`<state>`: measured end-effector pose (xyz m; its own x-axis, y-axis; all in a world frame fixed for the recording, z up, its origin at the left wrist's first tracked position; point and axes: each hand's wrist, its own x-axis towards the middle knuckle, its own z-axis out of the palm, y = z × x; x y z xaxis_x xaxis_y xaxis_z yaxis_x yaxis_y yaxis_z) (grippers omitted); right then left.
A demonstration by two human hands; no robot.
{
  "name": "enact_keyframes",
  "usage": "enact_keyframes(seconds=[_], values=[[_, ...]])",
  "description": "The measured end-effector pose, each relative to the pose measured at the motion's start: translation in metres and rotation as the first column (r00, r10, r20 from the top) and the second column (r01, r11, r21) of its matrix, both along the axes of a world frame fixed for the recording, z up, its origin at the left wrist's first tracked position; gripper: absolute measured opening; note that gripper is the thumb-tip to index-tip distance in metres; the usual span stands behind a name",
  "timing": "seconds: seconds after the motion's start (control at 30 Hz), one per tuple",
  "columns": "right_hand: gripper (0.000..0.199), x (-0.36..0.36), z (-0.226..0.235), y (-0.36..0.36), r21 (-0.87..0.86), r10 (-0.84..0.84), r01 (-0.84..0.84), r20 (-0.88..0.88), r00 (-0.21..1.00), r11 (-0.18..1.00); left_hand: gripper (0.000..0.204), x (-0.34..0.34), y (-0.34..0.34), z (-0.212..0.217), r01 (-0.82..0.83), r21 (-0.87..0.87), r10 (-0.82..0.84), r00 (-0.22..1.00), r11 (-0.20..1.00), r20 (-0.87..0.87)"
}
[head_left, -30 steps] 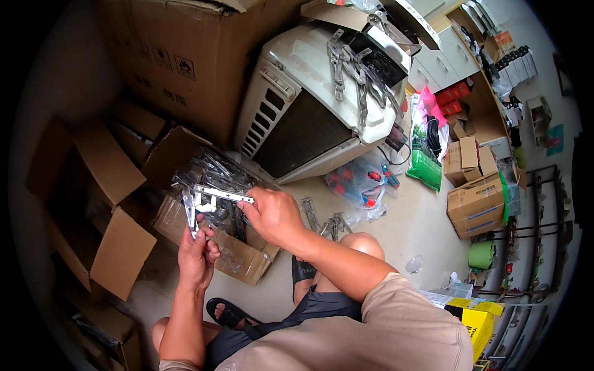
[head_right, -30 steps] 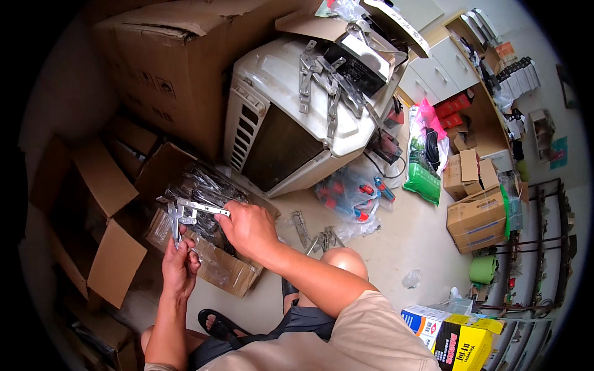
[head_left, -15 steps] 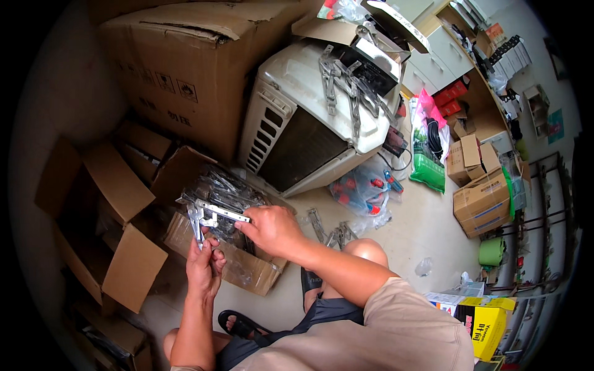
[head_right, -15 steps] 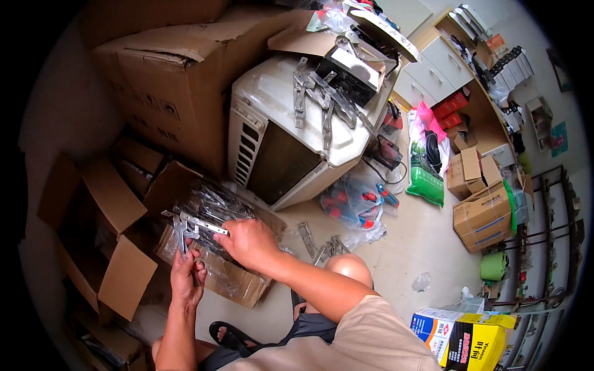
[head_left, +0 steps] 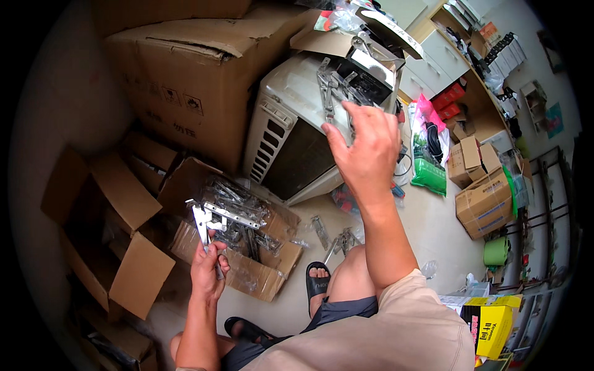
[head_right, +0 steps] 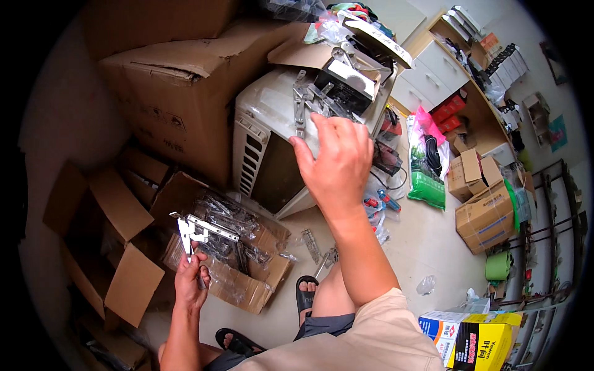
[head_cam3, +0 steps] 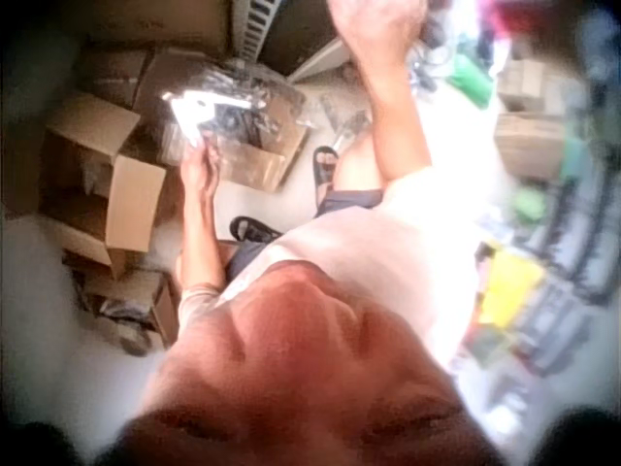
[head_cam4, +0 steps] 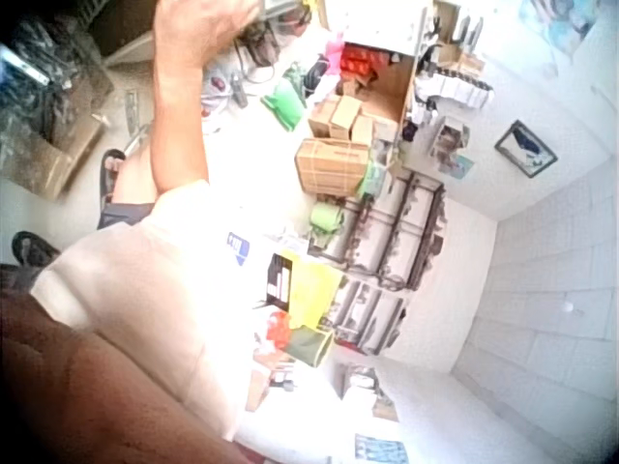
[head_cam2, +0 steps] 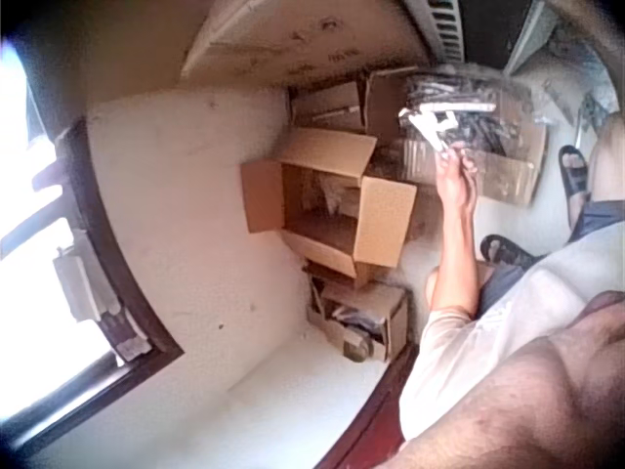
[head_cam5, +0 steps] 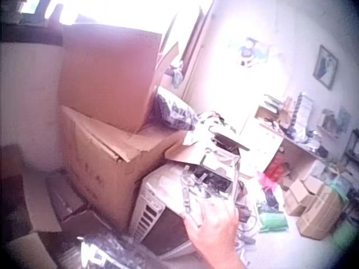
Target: The person takes metal hinges out of a cardboard box and removes them from their plastic sleeves. They سپس open and close the hinges to verify their mechanical movement.
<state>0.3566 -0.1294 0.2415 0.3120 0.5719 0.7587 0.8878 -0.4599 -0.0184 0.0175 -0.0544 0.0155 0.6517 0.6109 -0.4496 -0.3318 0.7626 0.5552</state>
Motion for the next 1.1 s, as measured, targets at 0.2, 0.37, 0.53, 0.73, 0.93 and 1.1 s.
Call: enact_keyframes(seconds=[0.2,0.37,0.53,0.73,0.93,1.1], values=[[0.031,0.007,-0.011,0.015,-0.045,0.033,-0.032,0.015,0.999,0.998,0.041,0.001,-0.001,-0.002,0.027,0.009,-0.027,0.999,1.000,0.026],[0.027,0.007,-0.021,0.019,0.026,0.089,-0.091,0.085,0.992,0.995,0.041,-0.003,0.000,-0.005,0.008,-0.004,-0.008,1.000,1.000,-0.005],[0.026,0.009,-0.033,0.019,0.057,0.131,-0.135,0.060,0.989,0.989,0.041,0.000,0.001,-0.003,0.005,-0.012,-0.005,1.000,1.000,-0.028],[0.028,0.012,-0.032,0.026,0.059,0.120,-0.121,0.021,0.993,0.991,0.035,0.006,-0.003,-0.004,0.046,0.011,-0.045,0.994,0.999,-0.102],[0.033,0.017,-0.020,0.012,0.165,0.084,-0.085,0.013,0.996,0.983,0.035,0.004,-0.004,-0.006,0.029,0.011,-0.027,0.993,1.000,-0.115],[0.037,0.080,-0.027,-0.028,0.337,-0.169,0.247,-0.246,0.955,0.908,0.037,0.003,-0.001,-0.003,0.003,-0.029,-0.006,0.997,1.000,-0.080]])
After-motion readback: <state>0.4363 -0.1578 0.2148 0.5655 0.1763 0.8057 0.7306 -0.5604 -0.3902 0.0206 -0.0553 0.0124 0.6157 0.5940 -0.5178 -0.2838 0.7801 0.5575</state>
